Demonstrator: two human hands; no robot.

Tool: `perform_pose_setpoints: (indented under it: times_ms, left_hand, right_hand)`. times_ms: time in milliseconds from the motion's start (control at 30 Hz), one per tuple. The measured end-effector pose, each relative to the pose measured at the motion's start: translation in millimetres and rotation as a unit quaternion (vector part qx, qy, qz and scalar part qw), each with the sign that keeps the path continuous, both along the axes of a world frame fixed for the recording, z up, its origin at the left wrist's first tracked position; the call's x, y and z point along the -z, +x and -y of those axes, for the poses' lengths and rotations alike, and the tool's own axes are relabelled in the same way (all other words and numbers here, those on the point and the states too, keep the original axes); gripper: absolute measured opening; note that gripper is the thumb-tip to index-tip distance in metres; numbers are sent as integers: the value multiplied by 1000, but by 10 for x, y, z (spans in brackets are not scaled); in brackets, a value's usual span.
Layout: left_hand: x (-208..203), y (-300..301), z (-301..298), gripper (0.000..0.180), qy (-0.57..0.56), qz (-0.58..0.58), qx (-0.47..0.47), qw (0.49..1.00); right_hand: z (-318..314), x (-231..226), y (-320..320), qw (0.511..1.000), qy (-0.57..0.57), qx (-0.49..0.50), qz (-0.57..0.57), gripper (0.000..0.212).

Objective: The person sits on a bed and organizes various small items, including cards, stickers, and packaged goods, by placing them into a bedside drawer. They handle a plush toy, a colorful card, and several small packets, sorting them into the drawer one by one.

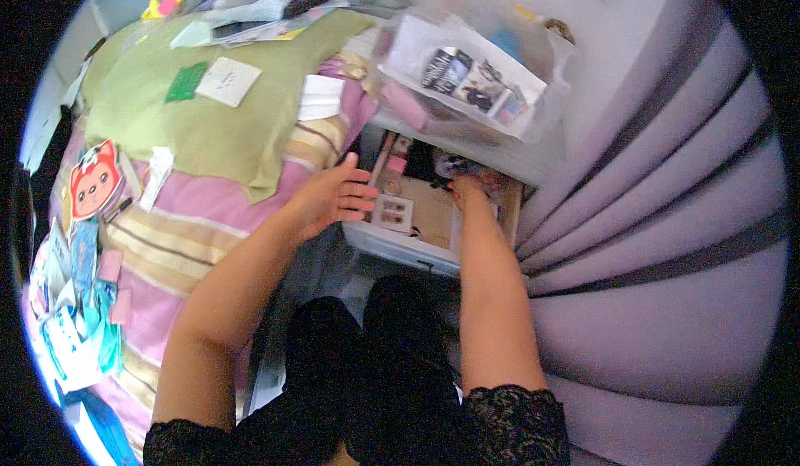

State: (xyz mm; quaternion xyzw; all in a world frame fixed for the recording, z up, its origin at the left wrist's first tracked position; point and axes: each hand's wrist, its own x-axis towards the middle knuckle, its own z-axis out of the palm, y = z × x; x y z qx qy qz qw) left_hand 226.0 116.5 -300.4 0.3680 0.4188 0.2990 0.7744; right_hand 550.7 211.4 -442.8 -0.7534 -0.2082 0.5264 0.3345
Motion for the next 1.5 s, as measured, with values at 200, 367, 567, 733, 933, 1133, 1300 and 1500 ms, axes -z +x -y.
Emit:
perform_pose_setpoints:
  times_ms: [200, 367, 567, 733, 933, 1133, 1300, 1500]
  left_hand:
    - [25, 55, 13, 55, 83, 36, 59, 994]
    - [-368, -153, 249, 29, 208, 28, -80, 974]
    - [-876, -1419, 714, 29, 467, -155, -201, 847]
    - [-695, -2430, 1572, 24, 208, -139, -488, 836]
    - [-148, -2602, 1740, 18, 239, 0, -589, 772]
    - [-150, -2675, 1755, 31, 223, 52, -630, 742]
    - [-121, -2665, 1607, 39, 426, -489, -579, 494]
    - [-113, -2716, 1593, 26, 317, -318, -581, 679]
  right_hand:
    - [438, -1035, -641, 915, -6, -353, 195, 43]
    - [744, -1468, -1446, 774, 273, -487, 297, 45]
    - [1353, -2185, -2684, 747, 456, -476, 87, 29]
    - [1411, -2208, -4274, 627, 539, -558, 78, 19]
    - [1056, -1761, -6001, 485, 626, -531, 303, 22]
    - [1076, -2115, -5966, 412, 538, -667, 309, 22]
    - [1332, -2694, -5416, 345, 466, -801, 151, 19]
    - [719, -2427, -5858, 594, 223, -768, -91, 34]
